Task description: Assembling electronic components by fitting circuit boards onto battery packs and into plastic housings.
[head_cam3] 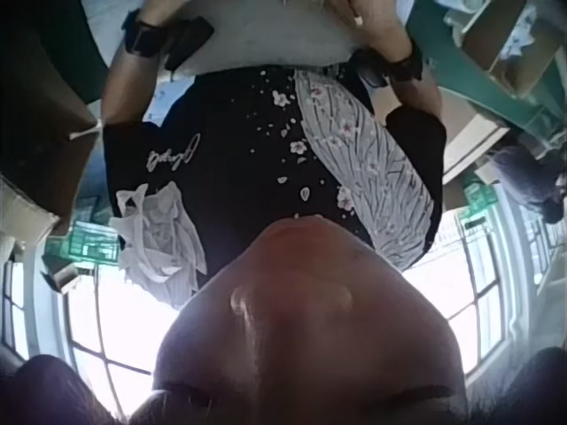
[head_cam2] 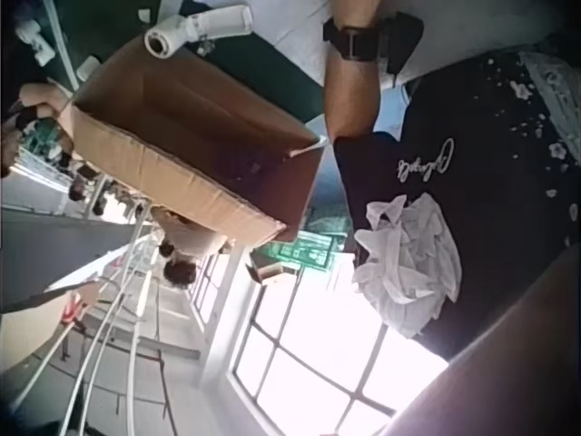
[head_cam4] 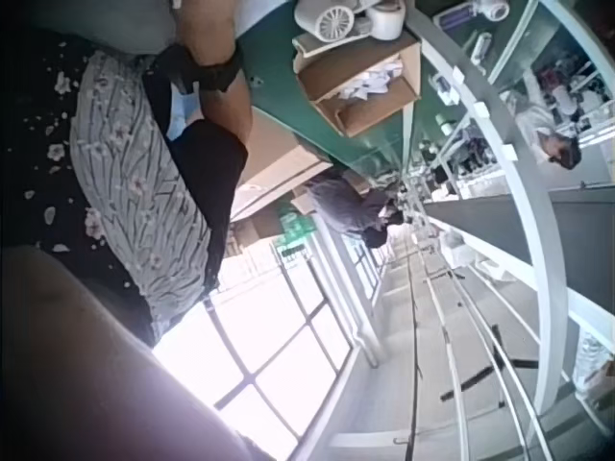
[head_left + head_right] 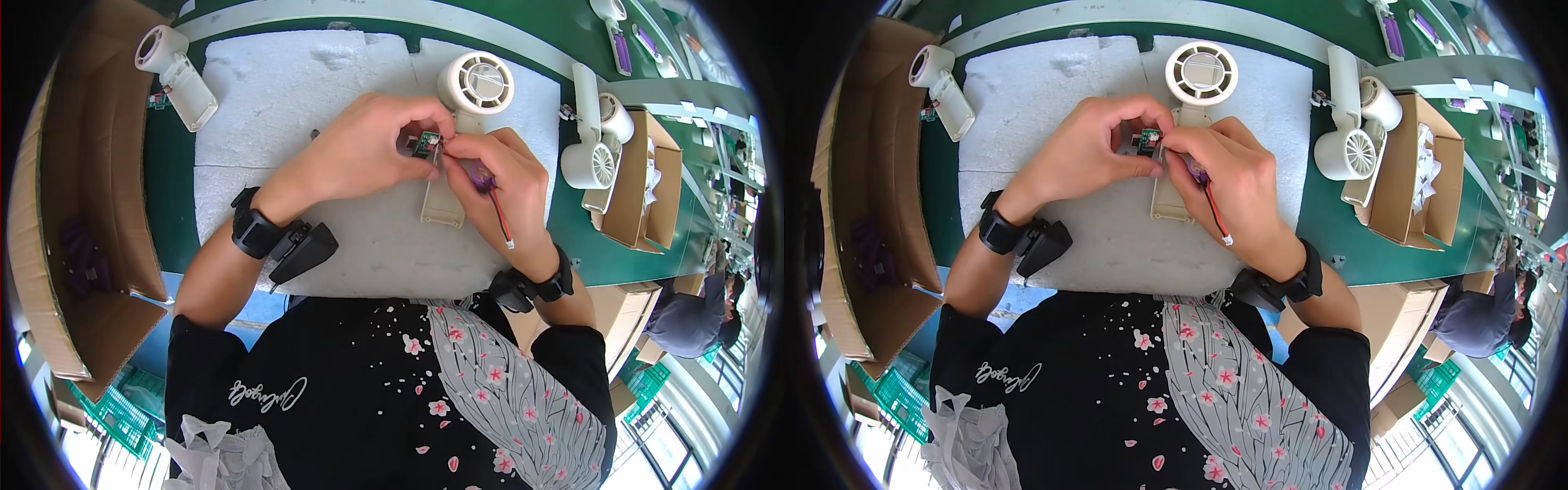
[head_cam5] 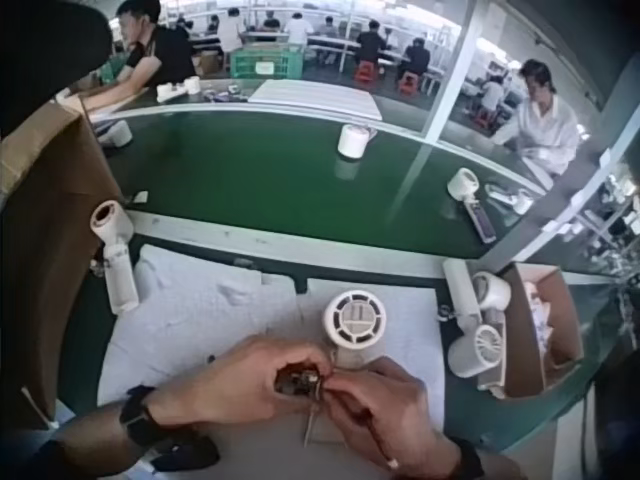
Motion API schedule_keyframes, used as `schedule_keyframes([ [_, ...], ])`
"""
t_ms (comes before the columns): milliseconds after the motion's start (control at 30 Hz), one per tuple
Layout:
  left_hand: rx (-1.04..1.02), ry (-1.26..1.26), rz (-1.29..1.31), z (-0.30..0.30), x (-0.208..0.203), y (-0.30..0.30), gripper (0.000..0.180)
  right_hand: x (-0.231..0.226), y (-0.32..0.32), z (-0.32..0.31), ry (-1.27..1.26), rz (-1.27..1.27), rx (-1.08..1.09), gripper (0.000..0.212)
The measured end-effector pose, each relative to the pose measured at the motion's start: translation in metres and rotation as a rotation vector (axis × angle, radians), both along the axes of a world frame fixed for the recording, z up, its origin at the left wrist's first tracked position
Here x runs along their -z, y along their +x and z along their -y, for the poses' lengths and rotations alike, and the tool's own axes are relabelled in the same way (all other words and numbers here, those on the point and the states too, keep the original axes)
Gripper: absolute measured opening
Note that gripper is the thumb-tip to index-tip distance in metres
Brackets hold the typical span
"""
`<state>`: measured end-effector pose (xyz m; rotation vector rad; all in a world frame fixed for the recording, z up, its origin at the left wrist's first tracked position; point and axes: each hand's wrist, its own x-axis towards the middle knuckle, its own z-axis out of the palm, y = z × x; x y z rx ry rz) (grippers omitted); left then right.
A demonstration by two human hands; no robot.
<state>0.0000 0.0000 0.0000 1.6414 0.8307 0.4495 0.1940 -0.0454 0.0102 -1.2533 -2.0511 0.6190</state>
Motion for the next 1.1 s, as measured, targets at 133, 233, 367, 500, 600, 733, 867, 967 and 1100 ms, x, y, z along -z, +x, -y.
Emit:
schedule_keyframes([
  [133, -0.011, -0.029, -0.002, 0.001, -0.003, -0.001, 0.027, 0.005, -0.001, 0.002, -0.024, -0.022, -0.008, 0.024],
  [233, -0.059, -0.114, 0.051, 0.001, -0.004, -0.006, 0.029, 0.004, -0.007, 0.002, -0.059, -0.020, 0.039, 0.023],
  [367, -0.034, -0.031, 0.038, -0.002, 0.008, -0.014, 0.028, 0.003, -0.010, 0.002, -0.072, 0.030, 0.058, 0.023],
  [500, -0.045, 0.265, 0.073, -0.002, 0.013, -0.014, 0.025, 0.001, -0.011, 0.004, -0.079, 0.026, 0.060, 0.023],
  [600, -0.078, 0.236, 0.008, 0.002, 0.008, -0.014, 0.021, 0.002, -0.012, 0.003, -0.064, 0.016, 0.050, 0.023],
  [733, -0.030, 0.172, 0.011, 0.004, 0.001, -0.013, 0.021, 0.003, -0.010, 0.002, -0.067, 0.004, 0.010, 0.023],
  [867, -0.108, 0.131, 0.137, 0.010, 0.003, -0.002, 0.018, 0.000, -0.006, 0.000, -0.089, 0.014, -0.036, 0.022],
  [967, -0.190, 0.095, 0.208, 0.012, 0.007, 0.002, 0.017, 0.000, -0.004, -0.002, -0.086, 0.022, -0.061, 0.021],
  [1100, -0.194, -0.001, 0.205, 0.010, 0.005, 0.002, 0.019, -0.001, 0.000, 0.000, -0.114, -0.021, -0.072, 0.021],
])
